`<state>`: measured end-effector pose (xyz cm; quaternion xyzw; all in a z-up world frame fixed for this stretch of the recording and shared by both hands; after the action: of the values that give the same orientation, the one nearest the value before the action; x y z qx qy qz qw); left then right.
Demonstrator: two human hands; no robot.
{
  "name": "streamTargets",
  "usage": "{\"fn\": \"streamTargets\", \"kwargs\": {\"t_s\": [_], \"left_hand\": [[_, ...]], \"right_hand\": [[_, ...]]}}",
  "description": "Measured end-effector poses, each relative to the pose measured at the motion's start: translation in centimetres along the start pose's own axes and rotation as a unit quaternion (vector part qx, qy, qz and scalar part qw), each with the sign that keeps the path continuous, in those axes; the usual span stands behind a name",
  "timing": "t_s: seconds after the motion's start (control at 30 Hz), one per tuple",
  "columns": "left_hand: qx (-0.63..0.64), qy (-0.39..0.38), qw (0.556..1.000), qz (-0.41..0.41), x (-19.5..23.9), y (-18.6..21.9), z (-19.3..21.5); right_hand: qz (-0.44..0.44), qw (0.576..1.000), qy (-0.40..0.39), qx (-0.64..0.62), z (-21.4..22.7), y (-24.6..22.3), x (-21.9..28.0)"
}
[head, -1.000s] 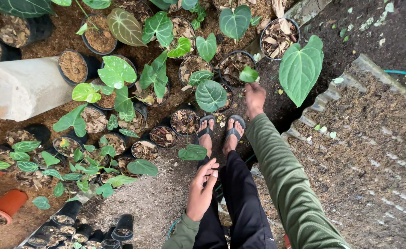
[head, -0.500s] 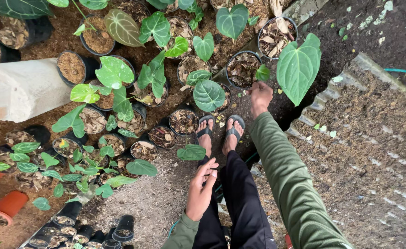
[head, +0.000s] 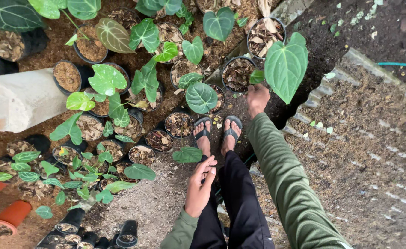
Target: The person adds dried leaves and wood chips to small potted plants by hand. They walk among rows of potted plants, pick up mulch from a container, and place it around the base of each plant.
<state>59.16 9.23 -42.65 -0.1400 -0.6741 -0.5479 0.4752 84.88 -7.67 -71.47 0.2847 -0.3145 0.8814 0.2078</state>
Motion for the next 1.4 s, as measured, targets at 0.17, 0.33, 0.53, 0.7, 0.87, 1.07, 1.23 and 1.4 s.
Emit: {"fn": "streamTargets", "kwargs": {"t_s": [0.17, 0.33, 0.53, 0.7, 0.87, 1.07, 1.23, 1.4], "left_hand": [[-0.024, -0.024, 0.999, -0.027, -0.9, 2.1, -0.5], [-0.046, -0.065, 0.995, -0.061, -1.8, 5.1, -1.5], [-0.061, -0.118, 0.986, -0.105, -3.1, 8.7, -2.8], [-0.071, -0.146, 0.979, -0.126, -4.2, 11.1, -5.1], [-0.071, -0.154, 0.975, -0.146, -4.9, 13.6, -7.9], [-0.062, -0.123, 0.980, -0.146, -7.5, 16.6, -11.0], [-0.031, -0.114, 0.981, -0.154, -8.5, 19.2, -14.0], [-0.033, -0.102, 0.984, -0.140, -8.5, 20.4, -15.2]], "right_hand": [[-0.061, 0.998, 0.008, 0.011, 2.6, 2.3, 1.4], [-0.081, 0.995, 0.039, -0.046, 6.9, 5.2, 3.5], [-0.145, 0.971, 0.102, -0.161, 12.3, 9.6, 4.1], [-0.126, 0.971, 0.136, -0.150, 17.0, 10.6, 0.9], [-0.084, 0.975, 0.156, -0.135, 20.4, 9.1, -3.1], [-0.086, 0.970, 0.154, -0.170, 20.9, 5.7, -8.4], [-0.047, 0.979, 0.104, -0.169, 19.1, 0.1, -12.0], [-0.058, 0.982, 0.075, -0.161, 17.1, -5.1, -14.3]]}}
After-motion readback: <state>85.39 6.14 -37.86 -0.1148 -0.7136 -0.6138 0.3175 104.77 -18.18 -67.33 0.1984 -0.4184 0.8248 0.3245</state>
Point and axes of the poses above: each hand's wrist, its own x-axis away from the middle knuckle, its own z-axis out of the back of the hand, y = z × x, the point moved 10 cm from there along -x, towards the middle knuckle
